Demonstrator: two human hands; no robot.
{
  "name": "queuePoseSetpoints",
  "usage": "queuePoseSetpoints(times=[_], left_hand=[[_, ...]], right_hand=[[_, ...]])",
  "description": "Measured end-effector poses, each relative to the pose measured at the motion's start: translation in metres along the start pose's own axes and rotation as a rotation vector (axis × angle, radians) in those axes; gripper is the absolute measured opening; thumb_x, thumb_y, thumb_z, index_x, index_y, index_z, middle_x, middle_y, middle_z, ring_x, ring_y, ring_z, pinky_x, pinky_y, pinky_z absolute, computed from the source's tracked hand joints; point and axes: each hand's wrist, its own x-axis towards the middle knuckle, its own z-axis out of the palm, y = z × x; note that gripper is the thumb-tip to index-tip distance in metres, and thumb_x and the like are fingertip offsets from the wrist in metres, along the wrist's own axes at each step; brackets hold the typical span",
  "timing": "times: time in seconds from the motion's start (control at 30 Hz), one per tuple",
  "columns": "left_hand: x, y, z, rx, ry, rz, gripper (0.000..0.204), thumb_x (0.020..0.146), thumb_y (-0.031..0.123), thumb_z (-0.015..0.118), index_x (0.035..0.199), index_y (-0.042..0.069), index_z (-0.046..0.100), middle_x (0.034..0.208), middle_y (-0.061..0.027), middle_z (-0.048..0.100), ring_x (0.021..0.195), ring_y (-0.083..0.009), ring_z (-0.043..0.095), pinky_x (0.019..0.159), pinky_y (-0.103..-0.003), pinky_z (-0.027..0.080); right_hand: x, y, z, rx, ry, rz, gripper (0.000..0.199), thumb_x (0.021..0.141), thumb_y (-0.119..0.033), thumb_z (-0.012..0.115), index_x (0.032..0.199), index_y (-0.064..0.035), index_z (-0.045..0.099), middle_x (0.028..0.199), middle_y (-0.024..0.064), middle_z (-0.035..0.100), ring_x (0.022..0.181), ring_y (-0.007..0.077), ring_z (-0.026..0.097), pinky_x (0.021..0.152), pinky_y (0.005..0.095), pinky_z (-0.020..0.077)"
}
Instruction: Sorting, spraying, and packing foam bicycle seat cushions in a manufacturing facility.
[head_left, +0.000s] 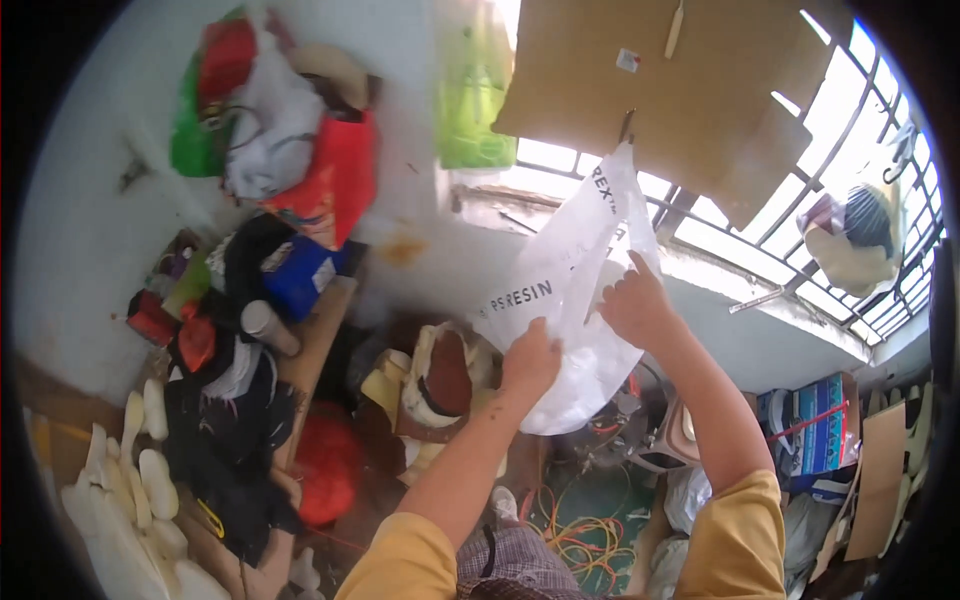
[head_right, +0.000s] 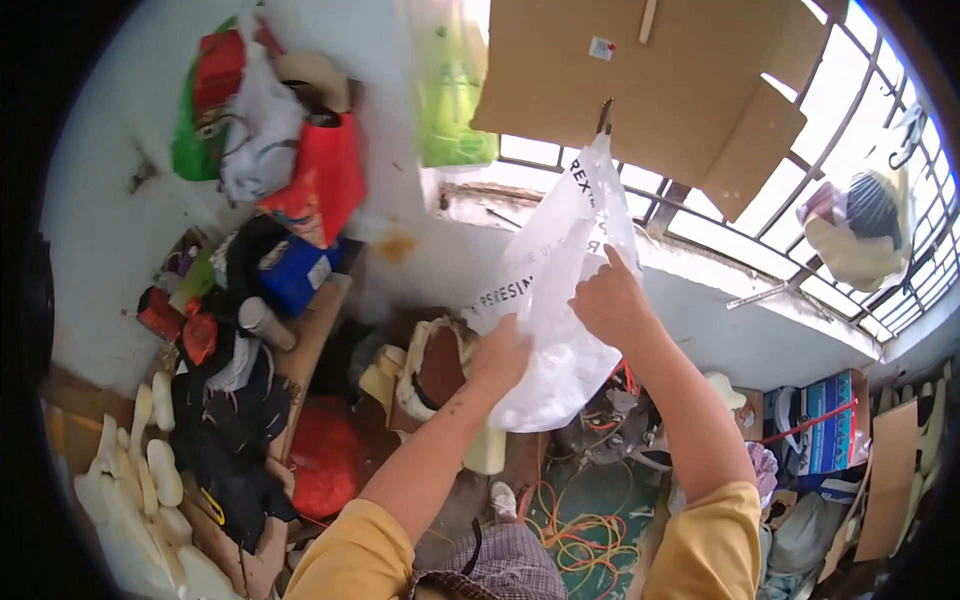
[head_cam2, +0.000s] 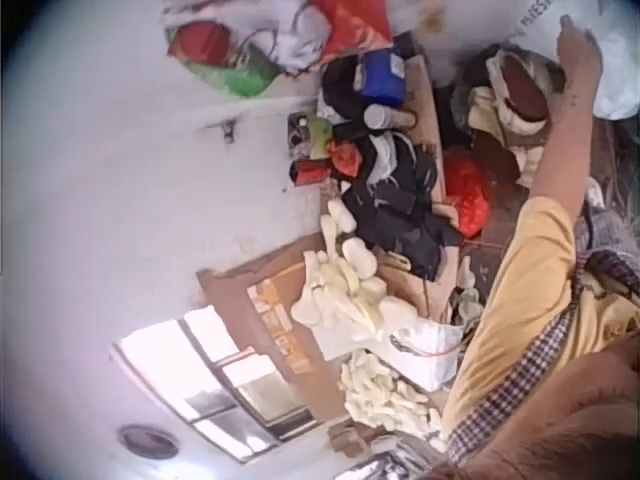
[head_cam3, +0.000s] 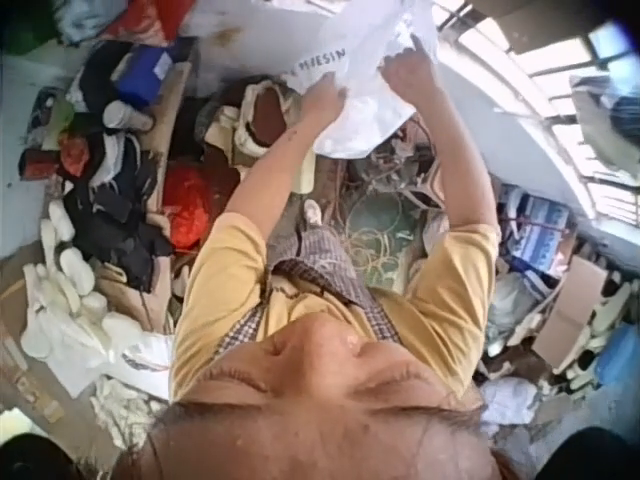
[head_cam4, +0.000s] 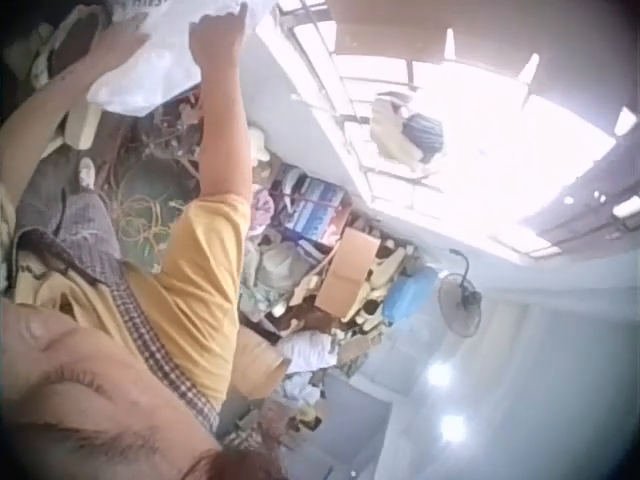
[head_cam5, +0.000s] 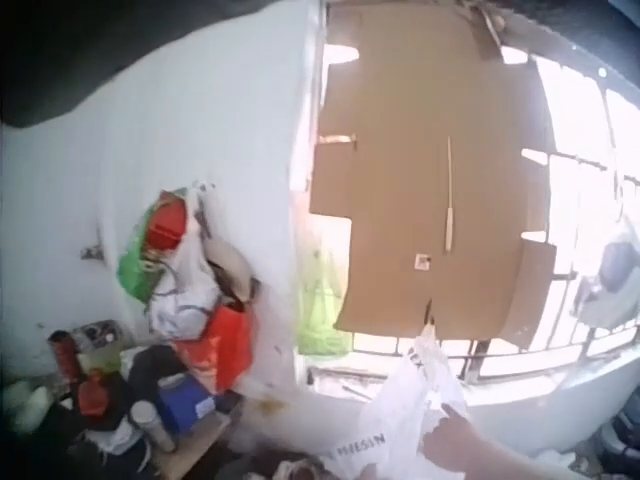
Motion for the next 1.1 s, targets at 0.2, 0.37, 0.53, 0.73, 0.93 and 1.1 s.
queuePoseSetpoints(times=[0.2,0.37,0.53,0.73,0.93,1.1], left_hand=[[-0.013,-0.011,-0.011,-0.354,0.188,-0.082,0.014,0.085,0.008,0.052,0.095,0.001,0.058,0.076,-0.0128,0.061,0.067,-0.0213,0.058,0.065,-0.033,0.046],[-0.056,0.000,-0.051,-0.294,0.226,-0.171,0.011,0.083,0.002,0.053,0.093,0.000,0.057,0.075,-0.0078,0.056,0.066,-0.0153,0.053,0.063,-0.028,0.043],[-0.074,0.026,-0.068,-0.378,0.277,-0.096,0.005,0.081,-0.001,0.055,0.086,-0.001,0.054,0.079,-0.0062,0.048,0.070,-0.0143,0.049,0.064,-0.026,0.041],[-0.088,0.034,-0.064,-0.324,0.236,0.001,0.004,0.082,-0.001,0.054,0.085,0.000,0.053,0.077,-0.0058,0.047,0.068,-0.0137,0.048,0.062,-0.026,0.040],[-0.096,0.041,-0.076,-0.445,0.242,-0.038,0.003,0.083,0.001,0.055,0.085,-0.001,0.053,0.075,-0.0054,0.050,0.065,-0.0123,0.049,0.060,-0.025,0.041],[-0.088,0.058,-0.093,-0.546,0.256,-0.068,0.006,0.084,0.003,0.055,0.086,-0.002,0.056,0.076,-0.0034,0.056,0.069,-0.0093,0.051,0.063,-0.023,0.042]], right_hand=[[-0.059,0.054,0.020,0.152,-0.032,-0.092,0.038,0.082,-0.037,0.053,0.060,-0.0092,0.066,0.057,0.0057,0.059,0.068,0.0252,0.058,0.105,0.0421,0.0272],[-0.068,0.037,-0.028,0.337,-0.083,-0.375,0.026,0.073,-0.031,0.057,0.060,-0.0103,0.064,0.059,0.0037,0.058,0.075,0.0239,0.056,0.106,0.0438,0.0261],[-0.051,0.050,0.010,0.203,-0.253,-0.149,0.024,0.073,-0.032,0.060,0.083,-0.0114,0.064,0.073,0.0053,0.063,0.084,0.0223,0.058,0.101,0.0524,0.0246],[0.040,0.038,0.009,0.465,-0.255,-0.216,0.027,0.068,-0.021,0.064,0.089,-0.0050,0.060,0.084,0.0129,0.064,0.082,0.0319,0.062,0.072,0.0405,0.0483],[-0.006,0.020,-0.047,0.812,0.249,-0.120,0.040,0.070,-0.025,0.068,0.102,-0.0032,0.058,0.096,0.0154,0.063,0.091,0.0316,0.060,0.078,0.0400,0.0477],[-0.036,0.055,-0.062,0.427,0.999,0.417,0.051,0.074,-0.017,0.068,0.120,-0.0032,0.050,0.108,0.0206,0.056,0.096,0.0367,0.058,0.083,0.0433,0.0467]])
